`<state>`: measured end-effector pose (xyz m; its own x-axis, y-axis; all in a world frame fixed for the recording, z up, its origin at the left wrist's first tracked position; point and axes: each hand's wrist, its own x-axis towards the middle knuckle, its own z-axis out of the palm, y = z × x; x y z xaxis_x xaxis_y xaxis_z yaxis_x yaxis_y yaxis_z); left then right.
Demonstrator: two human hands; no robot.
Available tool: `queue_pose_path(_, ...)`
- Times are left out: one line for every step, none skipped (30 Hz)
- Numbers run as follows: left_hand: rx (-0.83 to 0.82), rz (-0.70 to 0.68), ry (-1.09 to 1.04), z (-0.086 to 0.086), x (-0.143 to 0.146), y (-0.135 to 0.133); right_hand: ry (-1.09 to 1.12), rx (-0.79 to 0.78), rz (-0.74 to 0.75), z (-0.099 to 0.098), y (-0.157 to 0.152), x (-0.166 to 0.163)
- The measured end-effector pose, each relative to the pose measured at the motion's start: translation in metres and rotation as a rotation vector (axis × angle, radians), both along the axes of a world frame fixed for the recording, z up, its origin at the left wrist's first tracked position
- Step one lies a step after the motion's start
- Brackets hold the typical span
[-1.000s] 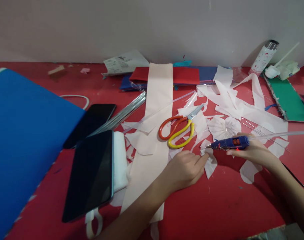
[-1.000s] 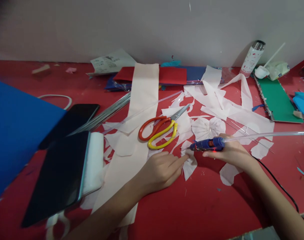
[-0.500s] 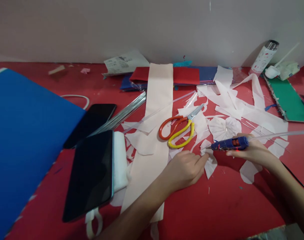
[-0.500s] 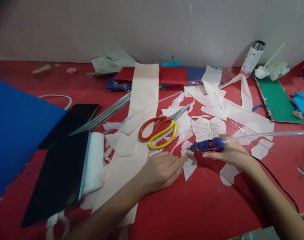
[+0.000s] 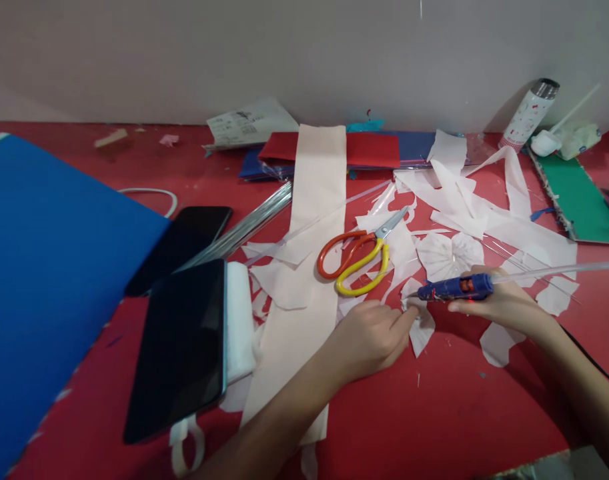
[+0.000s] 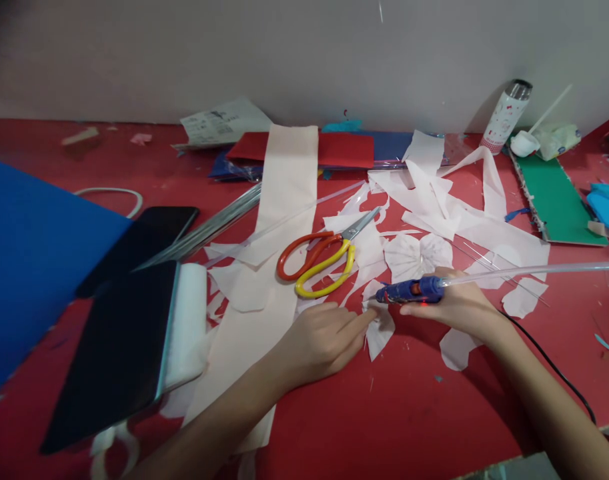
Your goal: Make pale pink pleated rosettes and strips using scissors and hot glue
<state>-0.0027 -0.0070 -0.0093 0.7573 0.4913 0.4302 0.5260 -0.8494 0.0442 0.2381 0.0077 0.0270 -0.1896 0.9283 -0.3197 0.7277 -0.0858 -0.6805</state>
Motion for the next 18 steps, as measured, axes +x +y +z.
queue_pose_path(0.001, 0.003, 0.004, 0.0000, 0.0000, 0.0001, 0.007, 0.002, 0.004, 0.0001, 0.0000, -0.0004)
queue_pose_path(0.003, 0.005, 0.007, 0.0000, 0.0000, 0.0001, 0.012, 0.005, 0.003, 0.0002, 0.0000, -0.0008)
queue_pose_path(0.007, 0.007, 0.008, 0.0001, 0.0001, 0.0002, 0.013, 0.010, 0.000, 0.0003, -0.0001, -0.0012)
queue_pose_path(0.010, 0.006, 0.006, 0.0002, 0.0002, 0.0004, 0.009, 0.015, -0.002, 0.0004, -0.0001, -0.0015)
queue_pose_path(0.013, 0.004, 0.003, 0.0003, 0.0003, 0.0005, 0.006, 0.018, -0.005, 0.0004, -0.0001, -0.0018)
queue_pose_path(0.017, 0.001, -0.001, 0.0005, 0.0005, 0.0006, 0.005, 0.017, -0.005, 0.0005, -0.0001, -0.0020)
queue_pose_path(0.020, -0.001, -0.004, 0.0008, 0.0007, 0.0006, 0.006, 0.013, -0.004, 0.0007, -0.0001, -0.0021)
queue_pose_path(0.025, -0.002, -0.007, 0.0012, 0.0009, 0.0007, 0.011, 0.005, -0.002, 0.0009, 0.0000, -0.0023)
queue_pose_path(0.030, -0.002, -0.008, 0.0017, 0.0012, 0.0007, 0.019, -0.003, 0.001, 0.0011, 0.0000, -0.0024)
queue_pose_path(0.037, -0.002, -0.009, 0.0022, 0.0014, 0.0007, 0.024, -0.009, 0.002, 0.0014, 0.0001, -0.0024)
queue_pose_path(0.043, -0.001, -0.011, 0.0026, 0.0016, 0.0007, 0.023, -0.013, 0.000, 0.0015, 0.0001, -0.0025)
queue_pose_path(0.047, -0.001, -0.012, 0.0030, 0.0018, 0.0007, 0.019, -0.016, -0.003, 0.0016, 0.0000, -0.0025)
queue_pose_path(0.051, -0.001, -0.015, 0.0031, 0.0019, 0.0007, 0.013, -0.017, -0.007, 0.0017, -0.0001, -0.0025)
queue_pose_path(0.052, -0.001, -0.015, 0.0031, 0.0019, 0.0007, 0.009, -0.016, -0.009, 0.0016, -0.0002, -0.0026)
queue_pose_path(0.052, -0.001, -0.013, 0.0029, 0.0019, 0.0006, 0.008, -0.015, -0.009, 0.0015, -0.0004, -0.0027)
queue_pose_path(0.050, -0.001, -0.010, 0.0027, 0.0018, 0.0006, 0.008, -0.011, -0.009, 0.0015, -0.0007, -0.0029)
queue_pose_path(0.047, 0.000, -0.008, 0.0025, 0.0018, 0.0005, 0.008, -0.006, -0.009, 0.0015, -0.0009, -0.0031)
queue_pose_path(0.046, 0.002, -0.006, 0.0024, 0.0018, 0.0005, 0.007, -0.002, -0.010, 0.0017, -0.0011, -0.0034)
